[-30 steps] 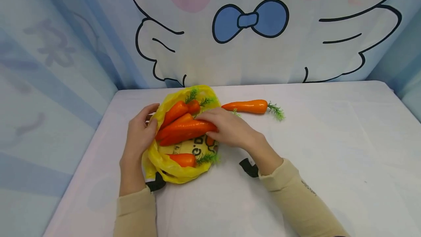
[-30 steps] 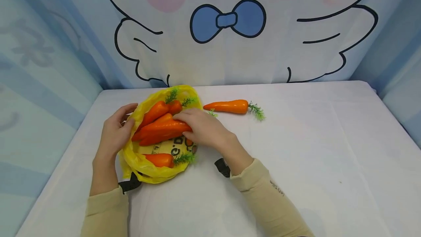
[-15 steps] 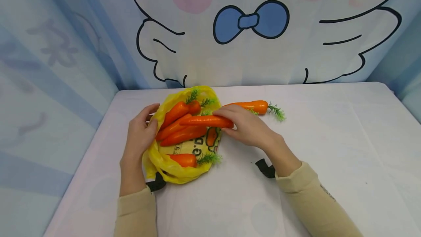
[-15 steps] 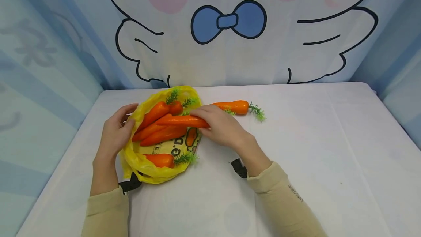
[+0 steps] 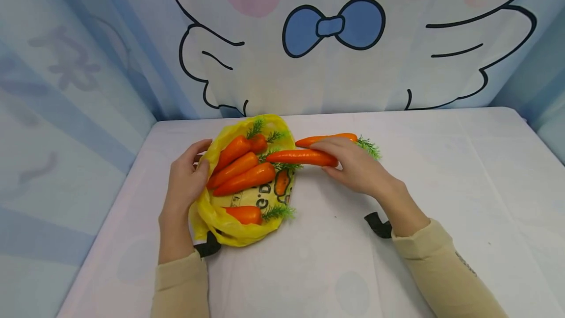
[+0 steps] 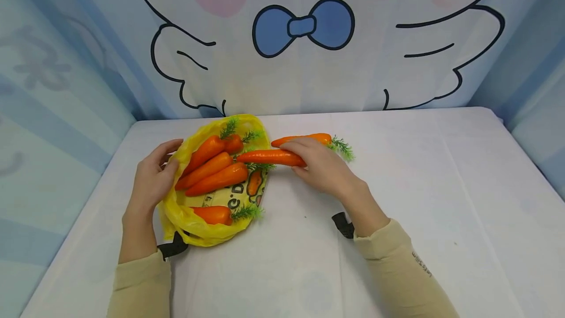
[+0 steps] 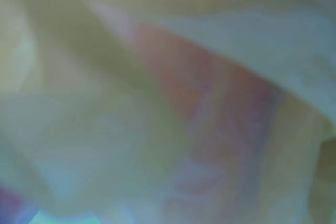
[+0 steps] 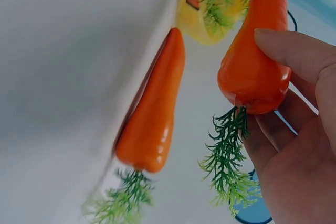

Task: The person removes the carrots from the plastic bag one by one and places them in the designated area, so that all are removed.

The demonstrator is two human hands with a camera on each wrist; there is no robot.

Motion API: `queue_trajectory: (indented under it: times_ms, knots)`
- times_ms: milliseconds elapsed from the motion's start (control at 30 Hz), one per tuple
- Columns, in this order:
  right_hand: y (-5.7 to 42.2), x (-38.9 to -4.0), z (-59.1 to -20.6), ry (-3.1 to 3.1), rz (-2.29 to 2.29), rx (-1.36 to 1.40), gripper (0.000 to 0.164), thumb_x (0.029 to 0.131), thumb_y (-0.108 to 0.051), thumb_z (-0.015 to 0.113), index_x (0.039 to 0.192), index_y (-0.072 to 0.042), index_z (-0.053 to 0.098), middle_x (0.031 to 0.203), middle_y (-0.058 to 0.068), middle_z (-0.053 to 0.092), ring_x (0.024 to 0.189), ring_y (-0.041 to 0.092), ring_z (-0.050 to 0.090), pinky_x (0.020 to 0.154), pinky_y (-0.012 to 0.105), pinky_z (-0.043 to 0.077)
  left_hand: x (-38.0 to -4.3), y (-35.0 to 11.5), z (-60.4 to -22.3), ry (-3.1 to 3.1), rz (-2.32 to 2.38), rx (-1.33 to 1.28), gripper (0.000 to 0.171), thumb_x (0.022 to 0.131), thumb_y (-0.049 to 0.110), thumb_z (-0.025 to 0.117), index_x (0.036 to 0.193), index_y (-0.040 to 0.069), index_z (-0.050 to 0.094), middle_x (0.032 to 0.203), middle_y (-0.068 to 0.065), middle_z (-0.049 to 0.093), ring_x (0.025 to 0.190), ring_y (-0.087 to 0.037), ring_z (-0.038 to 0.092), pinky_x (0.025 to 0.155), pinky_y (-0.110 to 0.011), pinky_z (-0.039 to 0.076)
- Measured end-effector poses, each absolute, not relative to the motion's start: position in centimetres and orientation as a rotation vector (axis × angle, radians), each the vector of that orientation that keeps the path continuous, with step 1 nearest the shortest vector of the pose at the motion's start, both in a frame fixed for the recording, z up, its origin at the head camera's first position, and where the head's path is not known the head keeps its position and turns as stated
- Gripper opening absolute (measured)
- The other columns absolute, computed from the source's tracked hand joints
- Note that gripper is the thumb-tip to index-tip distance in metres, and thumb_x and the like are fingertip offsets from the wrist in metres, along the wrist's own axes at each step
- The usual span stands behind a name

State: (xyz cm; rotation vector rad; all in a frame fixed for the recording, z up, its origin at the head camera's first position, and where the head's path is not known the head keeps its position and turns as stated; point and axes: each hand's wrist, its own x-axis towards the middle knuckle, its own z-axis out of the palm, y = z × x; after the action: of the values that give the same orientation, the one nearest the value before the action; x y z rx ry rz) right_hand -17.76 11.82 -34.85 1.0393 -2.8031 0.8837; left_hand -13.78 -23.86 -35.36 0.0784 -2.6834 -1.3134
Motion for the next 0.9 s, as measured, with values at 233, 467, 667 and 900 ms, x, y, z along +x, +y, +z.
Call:
queue_trajectory:
  times_ms: [233, 467, 667, 900]
  knots:
    - [13.7, -17.8, -34.9, -2.850, 0.849, 0.965, 0.048, 0.090, 0.000, 0.071, 0.137, -0.007, 0.061, 0.137, 0.013, 0.058, 0.125, 0.034, 0.049, 0.104, 0.051, 0.042, -13.8, -23.8, -35.3, -2.682, -1.301, 0.074, 0.047, 0.102, 0.006, 0.043, 0.148, 0.009, 0.050, 0.143, -0.014, 0.054, 0.117, -0.033, 0.054, 0.102, -0.049, 0.045]
    - [15.6, -17.6, -35.1, -2.884, 0.818, 0.887, 0.049, 0.090, 0.001, 0.072, 0.138, -0.004, 0.060, 0.137, 0.019, 0.056, 0.126, 0.037, 0.049, 0.107, 0.054, 0.039, -13.7, -23.8, -35.1, -2.690, -1.290, 0.082, 0.048, 0.102, 0.006, 0.042, 0.149, 0.009, 0.049, 0.143, -0.014, 0.054, 0.117, -0.033, 0.054, 0.102, -0.049, 0.045]
    - [16.8, -17.7, -35.6, -2.900, 0.809, 0.859, 0.050, 0.089, 0.001, 0.072, 0.137, -0.003, 0.060, 0.137, 0.020, 0.056, 0.132, 0.040, 0.045, 0.110, 0.056, 0.034, -13.7, -23.7, -35.1, -2.698, -1.299, 0.082, 0.048, 0.102, 0.007, 0.042, 0.149, 0.009, 0.049, 0.144, -0.014, 0.053, 0.116, -0.033, 0.054, 0.102, -0.048, 0.045]
    - [17.5, -18.0, -36.3, -2.931, 0.806, 0.838, 0.051, 0.090, 0.002, 0.071, 0.138, -0.002, 0.058, 0.139, 0.022, 0.054, 0.134, 0.041, 0.043, 0.111, 0.057, 0.032, -13.6, -23.6, -35.1, -2.706, -1.303, 0.092, 0.048, 0.102, 0.007, 0.042, 0.150, 0.010, 0.048, 0.144, -0.014, 0.053, 0.118, -0.033, 0.053, 0.103, -0.049, 0.044]
